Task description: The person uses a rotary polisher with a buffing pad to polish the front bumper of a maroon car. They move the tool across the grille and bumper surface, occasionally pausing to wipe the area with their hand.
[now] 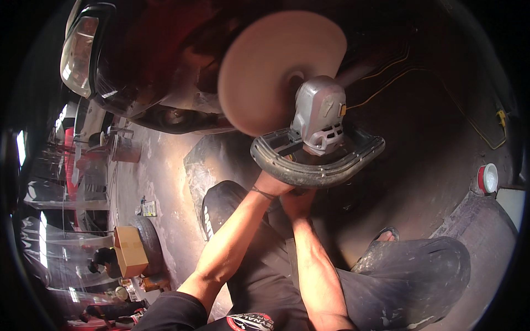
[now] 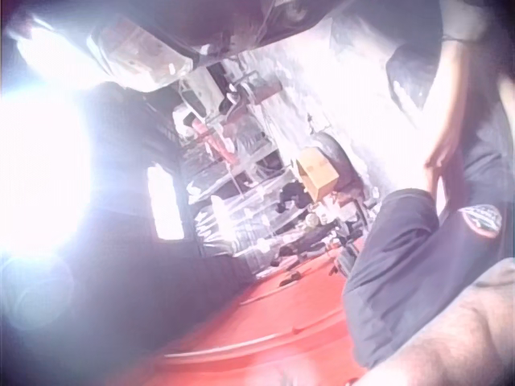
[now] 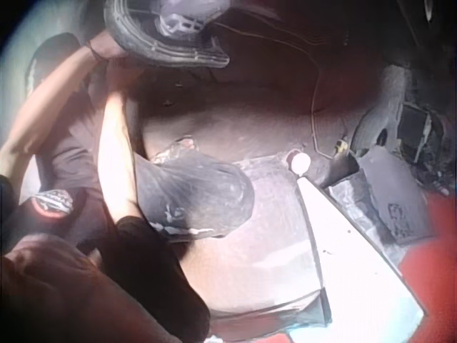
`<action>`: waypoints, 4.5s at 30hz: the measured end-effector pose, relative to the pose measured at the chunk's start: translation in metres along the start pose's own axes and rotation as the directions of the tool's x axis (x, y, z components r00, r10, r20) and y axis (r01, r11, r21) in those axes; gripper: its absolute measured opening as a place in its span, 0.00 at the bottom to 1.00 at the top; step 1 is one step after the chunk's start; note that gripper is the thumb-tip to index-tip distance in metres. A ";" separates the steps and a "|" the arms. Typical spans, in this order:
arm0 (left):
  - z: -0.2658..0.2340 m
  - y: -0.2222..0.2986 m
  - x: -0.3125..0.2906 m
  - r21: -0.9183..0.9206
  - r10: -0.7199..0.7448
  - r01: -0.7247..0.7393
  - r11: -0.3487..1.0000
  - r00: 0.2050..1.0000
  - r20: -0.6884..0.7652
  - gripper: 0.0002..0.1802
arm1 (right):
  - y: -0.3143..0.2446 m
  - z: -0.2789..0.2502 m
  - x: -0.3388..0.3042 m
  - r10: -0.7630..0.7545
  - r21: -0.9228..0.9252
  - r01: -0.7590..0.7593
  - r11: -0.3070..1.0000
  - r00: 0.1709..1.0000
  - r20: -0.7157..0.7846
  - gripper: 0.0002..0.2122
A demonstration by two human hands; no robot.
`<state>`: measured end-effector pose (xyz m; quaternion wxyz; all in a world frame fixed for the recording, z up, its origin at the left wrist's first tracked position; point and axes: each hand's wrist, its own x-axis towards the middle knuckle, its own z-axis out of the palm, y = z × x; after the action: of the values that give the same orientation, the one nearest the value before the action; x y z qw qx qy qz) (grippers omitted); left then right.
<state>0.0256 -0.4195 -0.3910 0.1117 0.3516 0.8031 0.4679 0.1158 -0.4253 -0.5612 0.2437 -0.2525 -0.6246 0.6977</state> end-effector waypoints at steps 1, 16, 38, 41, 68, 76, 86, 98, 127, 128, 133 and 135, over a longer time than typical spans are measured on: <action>-0.008 -0.014 -0.018 0.074 0.000 -0.001 0.997 1.000 0.016 0.22 | 0.010 0.001 -0.005 -0.178 -0.259 0.206 0.944 0.976 0.128 0.39; -0.015 -0.024 -0.030 -0.348 0.019 -0.060 0.936 0.993 -0.119 0.26 | 0.017 -0.019 0.039 -0.378 -0.265 0.404 0.876 0.915 0.145 0.23; -0.051 0.080 -0.042 -0.829 -0.156 -0.203 0.521 0.932 -0.327 0.29 | -0.249 -0.067 0.018 -0.360 -0.315 0.470 0.824 0.865 0.350 0.17; -0.100 0.121 -0.042 -0.863 -0.159 -0.341 0.373 0.893 -0.421 0.27 | -0.298 -0.047 0.016 -0.359 -0.361 0.525 0.771 0.826 0.434 0.13; -0.053 0.156 -0.033 -0.874 -0.204 0.118 0.471 0.979 0.023 0.26 | -0.289 -0.108 -0.027 -0.076 -0.329 0.137 0.934 0.978 0.192 0.15; -0.118 0.135 -0.058 -0.933 -0.225 -0.258 0.253 0.922 -0.316 0.34 | -0.332 -0.049 -0.014 -0.172 -0.431 0.383 0.817 0.875 0.452 0.15; -0.077 0.142 -0.041 -0.903 -0.222 -0.046 0.427 0.963 -0.154 0.37 | -0.303 -0.086 -0.015 -0.133 -0.411 0.276 0.869 0.930 0.344 0.17; -0.004 0.119 -0.028 -0.848 -0.147 0.037 0.529 0.988 -0.049 0.21 | -0.231 -0.133 -0.019 -0.074 -0.249 0.109 0.962 0.986 0.148 0.12; -0.166 0.097 -0.054 -0.898 -0.048 -0.388 0.207 0.913 -0.405 0.35 | -0.313 0.010 -0.004 -0.272 -0.368 0.477 0.798 0.830 0.486 0.15; -0.167 0.090 -0.059 -0.900 -0.053 -0.407 0.153 0.906 -0.419 0.36 | -0.312 0.012 -0.005 -0.256 -0.390 0.484 0.784 0.823 0.506 0.15; -0.116 0.061 -0.069 -0.854 -0.059 -0.363 0.372 0.909 -0.412 0.39 | -0.248 -0.013 0.002 -0.309 -0.359 0.488 0.796 0.837 0.452 0.15; -0.091 0.054 -0.072 -0.798 -0.130 -0.209 0.565 0.933 -0.336 0.41 | -0.203 -0.025 0.007 -0.291 -0.296 0.425 0.855 0.867 0.405 0.16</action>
<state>0.0565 -0.5113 -0.3081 0.1035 0.1853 0.4899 0.8456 0.1321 -0.3814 -0.3618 0.2046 -0.0453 -0.8155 0.5396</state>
